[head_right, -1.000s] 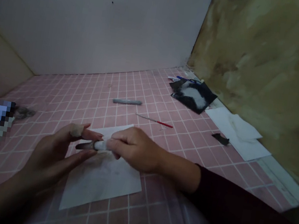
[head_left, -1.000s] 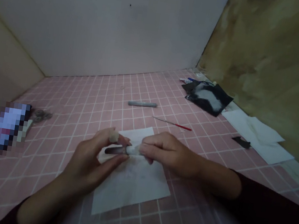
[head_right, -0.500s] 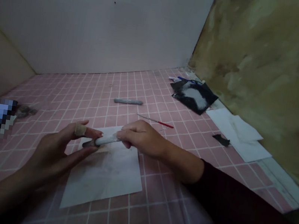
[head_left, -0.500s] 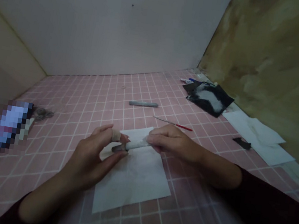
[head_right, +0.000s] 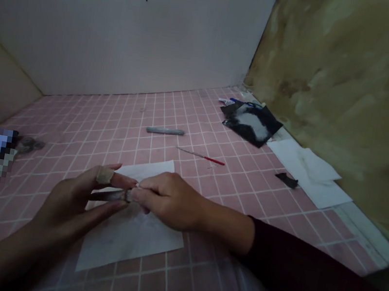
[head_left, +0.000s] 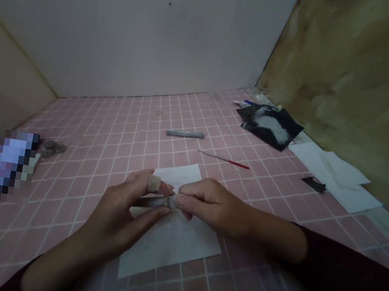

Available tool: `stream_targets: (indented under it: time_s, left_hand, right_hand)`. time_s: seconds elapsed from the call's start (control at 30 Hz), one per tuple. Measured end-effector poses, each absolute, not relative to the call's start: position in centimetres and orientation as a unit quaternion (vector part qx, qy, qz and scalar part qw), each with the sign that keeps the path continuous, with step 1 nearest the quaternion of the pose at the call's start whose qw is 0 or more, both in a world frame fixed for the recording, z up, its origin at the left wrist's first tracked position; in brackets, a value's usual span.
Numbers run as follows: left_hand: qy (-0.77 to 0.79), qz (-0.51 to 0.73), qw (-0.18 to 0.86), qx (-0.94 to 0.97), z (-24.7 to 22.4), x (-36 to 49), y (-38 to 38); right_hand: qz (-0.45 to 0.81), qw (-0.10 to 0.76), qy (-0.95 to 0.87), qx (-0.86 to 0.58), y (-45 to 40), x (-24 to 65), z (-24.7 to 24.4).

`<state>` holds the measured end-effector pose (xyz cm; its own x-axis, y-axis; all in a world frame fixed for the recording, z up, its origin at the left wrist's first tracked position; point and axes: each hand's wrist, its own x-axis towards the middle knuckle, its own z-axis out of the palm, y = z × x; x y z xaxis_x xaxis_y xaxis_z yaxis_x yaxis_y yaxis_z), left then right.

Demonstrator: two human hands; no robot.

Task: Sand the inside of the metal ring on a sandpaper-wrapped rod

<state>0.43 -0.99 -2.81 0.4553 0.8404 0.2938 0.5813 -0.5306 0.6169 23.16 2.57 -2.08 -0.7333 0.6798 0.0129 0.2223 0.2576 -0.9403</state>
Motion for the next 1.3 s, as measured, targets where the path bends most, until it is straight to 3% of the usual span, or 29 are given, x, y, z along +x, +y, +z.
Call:
stream_targets:
  time_s: [0.17, 0.3, 0.47, 0.9, 1.3]
  left_hand:
    - [0.448, 0.297, 0.178, 0.825, -2.8, 0.7, -0.8]
    - [0.398, 0.276, 0.162, 0.860, -2.7, 0.8, -0.8]
    - [0.445, 0.302, 0.171, 0.825, -2.6, 0.5, -0.9]
    - [0.414, 0.284, 0.178, 0.846, -3.1, 0.9, -1.0]
    - [0.407, 0.221, 0.371, 0.805, -2.1, 0.7, -0.7]
  right_hand:
    - [0.524, 0.240, -0.757, -0.308, 2.8, 23.3, -2.2]
    - [0.535, 0.206, -0.762, -0.300, 2.9, 23.1, -2.4]
    - [0.549, 0.252, -0.737, -0.303, 2.9, 23.2, -2.4]
    - [0.497, 0.210, -0.785, -0.304, 2.5, 23.0, -2.2]
    - [0.339, 0.182, -0.888, -0.250, 2.1, 23.6, -2.1]
